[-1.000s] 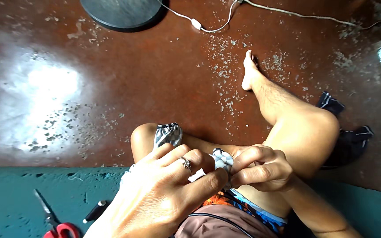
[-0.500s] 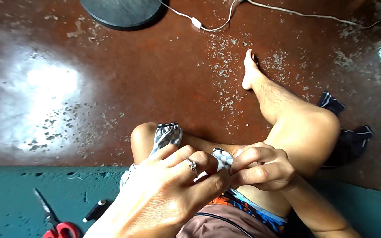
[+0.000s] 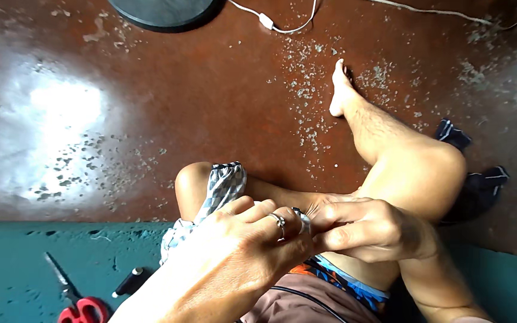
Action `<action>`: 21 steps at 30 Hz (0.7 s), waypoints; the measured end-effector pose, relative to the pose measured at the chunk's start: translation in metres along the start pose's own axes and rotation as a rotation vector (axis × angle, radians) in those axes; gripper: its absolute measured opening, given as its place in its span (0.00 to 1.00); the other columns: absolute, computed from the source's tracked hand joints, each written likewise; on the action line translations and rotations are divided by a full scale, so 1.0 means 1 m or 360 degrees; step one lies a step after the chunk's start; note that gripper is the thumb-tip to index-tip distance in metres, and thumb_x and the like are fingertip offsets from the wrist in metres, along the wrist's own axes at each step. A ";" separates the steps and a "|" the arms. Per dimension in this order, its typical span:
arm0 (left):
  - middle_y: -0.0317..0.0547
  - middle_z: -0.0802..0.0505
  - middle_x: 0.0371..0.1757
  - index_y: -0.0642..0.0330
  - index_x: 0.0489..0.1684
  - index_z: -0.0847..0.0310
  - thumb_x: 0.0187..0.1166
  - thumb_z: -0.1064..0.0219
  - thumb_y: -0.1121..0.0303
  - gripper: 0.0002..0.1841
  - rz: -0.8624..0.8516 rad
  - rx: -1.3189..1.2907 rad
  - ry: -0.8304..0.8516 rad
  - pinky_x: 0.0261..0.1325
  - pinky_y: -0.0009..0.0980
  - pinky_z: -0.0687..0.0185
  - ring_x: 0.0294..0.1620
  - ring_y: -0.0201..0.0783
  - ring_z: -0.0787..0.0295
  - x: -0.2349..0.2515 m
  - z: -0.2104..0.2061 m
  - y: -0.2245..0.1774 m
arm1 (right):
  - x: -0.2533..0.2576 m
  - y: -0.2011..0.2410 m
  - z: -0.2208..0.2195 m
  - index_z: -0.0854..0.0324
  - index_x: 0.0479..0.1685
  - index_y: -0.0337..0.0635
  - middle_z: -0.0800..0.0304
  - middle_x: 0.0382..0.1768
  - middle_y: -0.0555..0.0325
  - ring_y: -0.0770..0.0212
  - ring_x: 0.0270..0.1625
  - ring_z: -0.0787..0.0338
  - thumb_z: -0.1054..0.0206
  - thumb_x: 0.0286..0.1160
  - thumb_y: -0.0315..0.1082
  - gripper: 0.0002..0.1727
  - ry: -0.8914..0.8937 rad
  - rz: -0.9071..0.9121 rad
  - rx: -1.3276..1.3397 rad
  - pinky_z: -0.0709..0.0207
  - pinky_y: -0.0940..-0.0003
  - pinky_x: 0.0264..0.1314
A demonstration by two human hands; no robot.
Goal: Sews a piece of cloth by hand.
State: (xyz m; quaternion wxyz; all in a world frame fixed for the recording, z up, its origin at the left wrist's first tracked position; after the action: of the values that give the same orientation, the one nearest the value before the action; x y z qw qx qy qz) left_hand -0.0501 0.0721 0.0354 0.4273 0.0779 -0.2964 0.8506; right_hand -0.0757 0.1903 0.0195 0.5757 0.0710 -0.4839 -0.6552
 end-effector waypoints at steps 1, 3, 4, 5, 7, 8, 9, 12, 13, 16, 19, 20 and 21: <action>0.40 0.11 0.41 0.47 0.49 0.12 0.90 0.46 0.69 0.13 0.0006 -0.0002 -0.0003 0.40 0.31 0.30 0.40 0.37 0.17 0.000 0.000 0.001 | 0.000 0.000 -0.001 0.12 0.43 0.33 0.11 0.41 0.43 0.63 0.49 0.11 0.35 0.82 0.24 0.07 -0.0007 0.0006 -0.0022 0.20 0.80 0.58; 0.39 0.10 0.40 0.46 0.47 0.12 0.90 0.46 0.67 0.12 0.0032 -0.0009 -0.0002 0.41 0.32 0.31 0.40 0.37 0.17 -0.001 0.000 0.003 | -0.001 -0.001 -0.002 0.13 0.42 0.33 0.11 0.40 0.43 0.62 0.47 0.11 0.36 0.82 0.24 0.06 -0.0024 0.0026 -0.0073 0.20 0.80 0.54; 0.38 0.10 0.40 0.46 0.47 0.12 0.90 0.45 0.67 0.12 0.0049 -0.0011 0.0005 0.42 0.32 0.31 0.40 0.36 0.16 -0.001 -0.001 0.005 | -0.002 -0.001 -0.004 0.13 0.42 0.33 0.12 0.40 0.43 0.61 0.46 0.11 0.36 0.81 0.23 0.06 -0.0039 0.0036 -0.0091 0.20 0.80 0.52; 0.37 0.09 0.40 0.45 0.46 0.12 0.90 0.45 0.66 0.12 0.0069 -0.0022 0.0013 0.43 0.32 0.31 0.41 0.35 0.16 -0.002 -0.002 0.006 | -0.003 -0.002 -0.005 0.13 0.42 0.33 0.12 0.40 0.43 0.62 0.45 0.11 0.36 0.81 0.23 0.06 -0.0051 0.0037 -0.0107 0.20 0.80 0.52; 0.36 0.09 0.38 0.45 0.43 0.11 0.90 0.45 0.64 0.13 0.0100 -0.0062 0.0009 0.42 0.31 0.32 0.39 0.33 0.16 -0.003 -0.003 0.009 | -0.004 -0.002 -0.006 0.12 0.42 0.33 0.12 0.40 0.44 0.62 0.46 0.12 0.35 0.81 0.23 0.06 -0.0075 0.0050 -0.0144 0.20 0.80 0.53; 0.36 0.09 0.37 0.46 0.42 0.10 0.90 0.44 0.63 0.13 0.0120 -0.0102 0.0001 0.42 0.31 0.33 0.39 0.33 0.16 -0.004 -0.004 0.011 | -0.005 -0.002 -0.006 0.12 0.43 0.34 0.12 0.40 0.44 0.62 0.46 0.12 0.35 0.81 0.23 0.06 -0.0088 0.0059 -0.0162 0.20 0.80 0.54; 0.36 0.09 0.36 0.45 0.41 0.09 0.90 0.44 0.62 0.14 0.0148 -0.0148 -0.0012 0.42 0.29 0.33 0.40 0.31 0.16 -0.005 -0.004 0.013 | -0.005 -0.001 -0.005 0.12 0.43 0.34 0.13 0.40 0.44 0.63 0.46 0.12 0.35 0.81 0.23 0.05 -0.0103 0.0063 -0.0183 0.21 0.80 0.54; 0.34 0.06 0.37 0.47 0.40 0.08 0.90 0.42 0.58 0.15 0.0253 -0.0276 -0.0058 0.47 0.23 0.29 0.44 0.26 0.13 -0.007 -0.005 0.020 | -0.005 -0.002 -0.004 0.14 0.44 0.34 0.12 0.43 0.45 0.64 0.49 0.11 0.35 0.83 0.25 0.05 -0.0133 0.0039 -0.0232 0.20 0.81 0.56; 0.35 0.05 0.38 0.49 0.41 0.08 0.89 0.41 0.59 0.14 0.0292 -0.0308 -0.0055 0.50 0.22 0.25 0.46 0.26 0.11 -0.007 -0.003 0.021 | -0.005 -0.003 -0.003 0.14 0.44 0.34 0.12 0.43 0.45 0.64 0.49 0.11 0.36 0.83 0.25 0.06 -0.0135 0.0026 -0.0229 0.20 0.81 0.57; 0.40 0.03 0.40 0.56 0.42 0.05 0.87 0.40 0.65 0.14 0.0392 -0.0350 -0.0042 0.52 0.23 0.23 0.46 0.28 0.10 -0.003 0.006 0.021 | -0.003 -0.003 -0.001 0.15 0.43 0.34 0.12 0.42 0.45 0.66 0.49 0.12 0.38 0.85 0.26 0.07 -0.0146 0.0009 -0.0225 0.21 0.83 0.56; 0.31 0.07 0.41 0.43 0.40 0.07 0.88 0.42 0.62 0.14 0.0329 -0.0175 -0.0101 0.46 0.21 0.27 0.44 0.24 0.14 -0.006 0.007 0.025 | -0.003 -0.004 -0.001 0.15 0.44 0.35 0.12 0.44 0.47 0.69 0.50 0.12 0.39 0.86 0.27 0.08 -0.0156 -0.0016 -0.0244 0.22 0.86 0.56; 0.30 0.08 0.41 0.40 0.40 0.07 0.88 0.42 0.61 0.14 0.0298 -0.0134 -0.0116 0.44 0.21 0.27 0.43 0.24 0.15 -0.007 0.005 0.026 | -0.003 -0.004 -0.001 0.15 0.44 0.35 0.12 0.44 0.47 0.69 0.50 0.12 0.39 0.86 0.27 0.08 -0.0162 -0.0017 -0.0248 0.23 0.86 0.56; 0.31 0.08 0.41 0.39 0.41 0.07 0.88 0.42 0.61 0.13 0.0273 -0.0131 -0.0129 0.43 0.21 0.27 0.43 0.25 0.15 -0.007 0.005 0.026 | -0.003 -0.004 -0.001 0.15 0.44 0.34 0.13 0.43 0.47 0.69 0.50 0.12 0.39 0.86 0.27 0.07 -0.0172 -0.0015 -0.0248 0.23 0.86 0.56</action>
State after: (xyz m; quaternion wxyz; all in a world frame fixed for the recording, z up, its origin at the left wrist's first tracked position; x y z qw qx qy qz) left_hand -0.0662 0.0526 0.0255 0.3435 0.0689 -0.3538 0.8673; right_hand -0.0765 0.1917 0.0146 0.5495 -0.0073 -0.4615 -0.6965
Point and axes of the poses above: each hand's wrist, its own x-axis towards the middle knuckle, its own z-axis out of the back of the hand, y = z × x, the point moved 9 cm from there along x, towards the middle knuckle
